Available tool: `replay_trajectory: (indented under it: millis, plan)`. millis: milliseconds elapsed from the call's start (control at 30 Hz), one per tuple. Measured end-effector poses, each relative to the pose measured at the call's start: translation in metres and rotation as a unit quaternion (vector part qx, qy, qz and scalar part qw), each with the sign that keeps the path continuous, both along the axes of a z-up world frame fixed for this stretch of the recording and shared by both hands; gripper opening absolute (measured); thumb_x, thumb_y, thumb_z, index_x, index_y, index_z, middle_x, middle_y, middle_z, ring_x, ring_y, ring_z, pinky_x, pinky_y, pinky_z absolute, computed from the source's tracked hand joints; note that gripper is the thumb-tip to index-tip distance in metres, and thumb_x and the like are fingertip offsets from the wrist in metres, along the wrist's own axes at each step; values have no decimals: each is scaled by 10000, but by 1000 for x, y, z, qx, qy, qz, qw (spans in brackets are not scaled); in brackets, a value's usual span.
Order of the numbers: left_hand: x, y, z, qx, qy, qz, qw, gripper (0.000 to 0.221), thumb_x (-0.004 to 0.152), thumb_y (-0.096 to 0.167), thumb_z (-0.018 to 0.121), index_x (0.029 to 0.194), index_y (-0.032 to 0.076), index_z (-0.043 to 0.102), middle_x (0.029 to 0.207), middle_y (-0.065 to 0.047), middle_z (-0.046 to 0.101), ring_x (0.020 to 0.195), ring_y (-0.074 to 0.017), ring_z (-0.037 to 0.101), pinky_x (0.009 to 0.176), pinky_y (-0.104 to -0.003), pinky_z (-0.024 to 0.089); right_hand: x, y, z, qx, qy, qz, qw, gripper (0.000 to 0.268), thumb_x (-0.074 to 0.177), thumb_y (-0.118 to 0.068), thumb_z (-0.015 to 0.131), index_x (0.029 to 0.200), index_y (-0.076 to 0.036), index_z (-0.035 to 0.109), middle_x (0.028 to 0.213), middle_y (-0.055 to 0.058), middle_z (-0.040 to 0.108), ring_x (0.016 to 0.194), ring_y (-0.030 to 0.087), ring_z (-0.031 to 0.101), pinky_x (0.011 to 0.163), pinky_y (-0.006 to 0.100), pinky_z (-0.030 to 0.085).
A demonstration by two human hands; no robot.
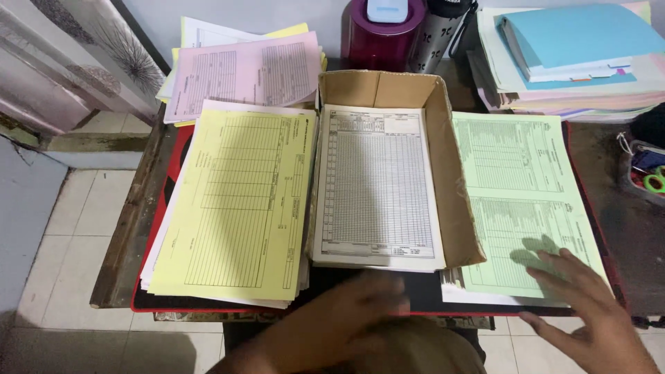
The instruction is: Sorting and organizing various colored and white paper forms into piles and a cardboard box.
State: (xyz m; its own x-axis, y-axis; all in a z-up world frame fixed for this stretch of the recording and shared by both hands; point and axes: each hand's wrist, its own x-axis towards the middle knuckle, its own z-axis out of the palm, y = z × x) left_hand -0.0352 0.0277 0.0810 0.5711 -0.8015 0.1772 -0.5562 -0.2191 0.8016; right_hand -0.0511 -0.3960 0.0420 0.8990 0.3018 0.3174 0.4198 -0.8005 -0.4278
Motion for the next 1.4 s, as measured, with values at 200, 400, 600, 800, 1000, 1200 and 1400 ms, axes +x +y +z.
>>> replay_trajectory:
  millis: [200,400,600,800,1000,1200,1400]
  plan:
    - [-28,60,-1,1,-58,184,981,337,899,225,744,1200,94,663,1203,-107,643,1123,-280,620,970,-388,486,4,9,10,-55,31,40,997,637,768,-237,745,1391,-175,627,1553,44,556,1470,220,496,1208,401,396]
    - [-30,122,-7,90,-251,374,888,501,820,328,813,1268,137,696,1371,-43,680,1360,-258,574,1181,-477,436,3,0,4,-6,-12,55,998,440,787,-156,736,1227,-146,726,1394,54,687,1376,220,619,1204,375,460]
    - [-39,133,0,112,-224,394,884,529,815,271,804,1309,136,671,1443,-42,640,1408,-286,563,1187,-489,407,0,8,4,-45,-35,26,998,535,775,-181,763,1305,-189,692,1398,-16,683,1338,166,623,1185,334,453]
    - [-41,145,-6,100,-201,353,908,627,775,209,849,1365,164,643,1485,-44,619,1460,-294,510,1204,-473,394,-7,-19,-22,-47,3,-14,999,389,825,-193,723,1211,-235,755,1302,-19,738,1243,144,680,1021,280,561]
    - [-41,151,0,62,-151,343,925,420,894,41,666,1307,110,698,1388,-56,704,1370,-259,617,1187,-430,423,-15,-1,0,3,-38,-46,998,233,959,-74,621,1143,-109,760,1154,30,777,1104,168,732,1081,303,527]
    - [-45,152,-8,43,-169,417,892,363,919,4,641,1256,117,716,1262,-37,754,1183,-198,714,1137,-407,511,-14,3,7,-13,-34,-110,993,271,950,15,683,1195,-74,757,1100,53,766,870,147,704,909,298,563]
    - [-40,154,-4,26,-137,406,903,428,866,-26,686,1283,69,693,1366,-132,699,1291,-220,679,1065,-301,560,-9,-6,-10,-15,20,-98,995,394,892,-93,690,1280,-137,742,1106,11,733,981,153,683,824,277,596]
